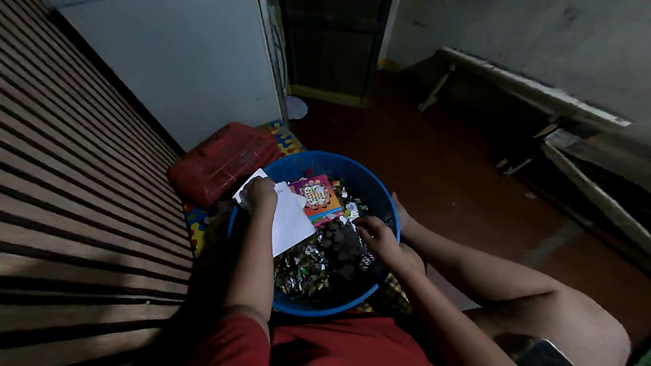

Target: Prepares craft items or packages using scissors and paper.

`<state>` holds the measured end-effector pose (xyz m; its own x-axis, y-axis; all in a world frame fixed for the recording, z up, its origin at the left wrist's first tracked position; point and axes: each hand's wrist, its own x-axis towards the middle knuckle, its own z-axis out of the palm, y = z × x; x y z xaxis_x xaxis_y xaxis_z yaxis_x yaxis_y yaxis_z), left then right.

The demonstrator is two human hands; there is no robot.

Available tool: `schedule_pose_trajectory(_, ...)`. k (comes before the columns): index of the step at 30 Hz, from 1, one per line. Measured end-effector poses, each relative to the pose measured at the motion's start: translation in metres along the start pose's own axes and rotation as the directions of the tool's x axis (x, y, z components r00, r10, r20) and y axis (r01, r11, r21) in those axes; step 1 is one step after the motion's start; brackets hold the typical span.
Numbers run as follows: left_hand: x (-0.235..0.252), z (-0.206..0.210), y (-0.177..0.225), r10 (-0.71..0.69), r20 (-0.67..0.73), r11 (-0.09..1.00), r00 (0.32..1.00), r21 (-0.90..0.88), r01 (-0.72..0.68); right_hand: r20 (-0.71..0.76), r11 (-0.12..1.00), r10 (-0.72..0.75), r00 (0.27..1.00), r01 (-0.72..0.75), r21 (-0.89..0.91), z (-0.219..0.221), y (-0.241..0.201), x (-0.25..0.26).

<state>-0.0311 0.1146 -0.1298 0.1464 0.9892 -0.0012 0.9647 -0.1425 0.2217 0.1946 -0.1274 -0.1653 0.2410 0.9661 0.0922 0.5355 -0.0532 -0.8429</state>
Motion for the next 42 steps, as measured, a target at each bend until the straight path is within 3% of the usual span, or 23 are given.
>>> schedule_pose_trajectory(6,0.001,0.008,-0.008,0.033,-0.016,0.996,0.999,-0.086,-0.034,0.006,1.0,0.0,1.0,0.0,0.012,-0.001,-0.001,-0.001)
schedule_pose_trajectory(9,0.002,0.011,-0.007,0.108,0.082,0.99,0.991,-0.1,-0.099,0.018,1.0,-0.003,1.0,0.003,0.016,-0.001,-0.001,-0.001)
schedule_pose_trajectory(14,0.006,0.002,-0.002,0.114,0.234,0.984,0.965,-0.158,-0.078,0.002,1.0,-0.007,1.0,0.007,0.003,0.0,-0.003,0.0)
schedule_pose_trajectory(19,0.003,-0.016,0.001,0.27,0.184,0.919,0.945,-0.343,-0.196,0.053,0.979,0.13,0.99,-0.137,0.154,0.002,-0.006,0.01)
schedule_pose_trajectory(22,-0.004,-0.02,0.014,0.337,0.162,0.874,0.927,-0.421,-0.244,0.116,0.947,0.184,0.976,-0.207,0.245,0.013,-0.031,0.024)
schedule_pose_trajectory(26,-0.019,-0.011,0.026,0.393,0.014,0.824,0.919,-0.45,-0.345,0.099,0.998,0.06,0.993,-0.063,0.029,0.05,-0.05,0.06)
schedule_pose_trajectory(32,-0.025,-0.017,0.047,0.602,-0.035,0.667,0.797,-0.526,-0.527,-0.141,0.995,-0.078,0.987,0.068,-0.075,0.076,-0.042,0.067)
schedule_pose_trajectory(34,-0.029,-0.019,0.052,0.639,-0.011,0.628,0.769,-0.571,-0.529,-0.228,0.991,-0.133,0.965,0.129,-0.032,0.069,-0.039,0.062)
schedule_pose_trajectory(37,-0.023,-0.023,0.045,0.671,0.063,0.619,0.739,-0.596,-0.512,-0.239,0.995,-0.052,0.97,0.072,0.075,0.055,-0.034,0.055)
schedule_pose_trajectory(40,-0.002,-0.009,0.024,0.631,0.164,0.673,0.758,-0.603,-0.43,-0.236,0.987,0.027,0.971,0.012,0.161,0.046,-0.027,0.056)
schedule_pose_trajectory(42,0.006,0.009,0.012,0.602,0.207,0.672,0.771,-0.652,-0.35,-0.244,0.988,-0.016,0.97,0.053,0.143,0.047,-0.024,0.057)
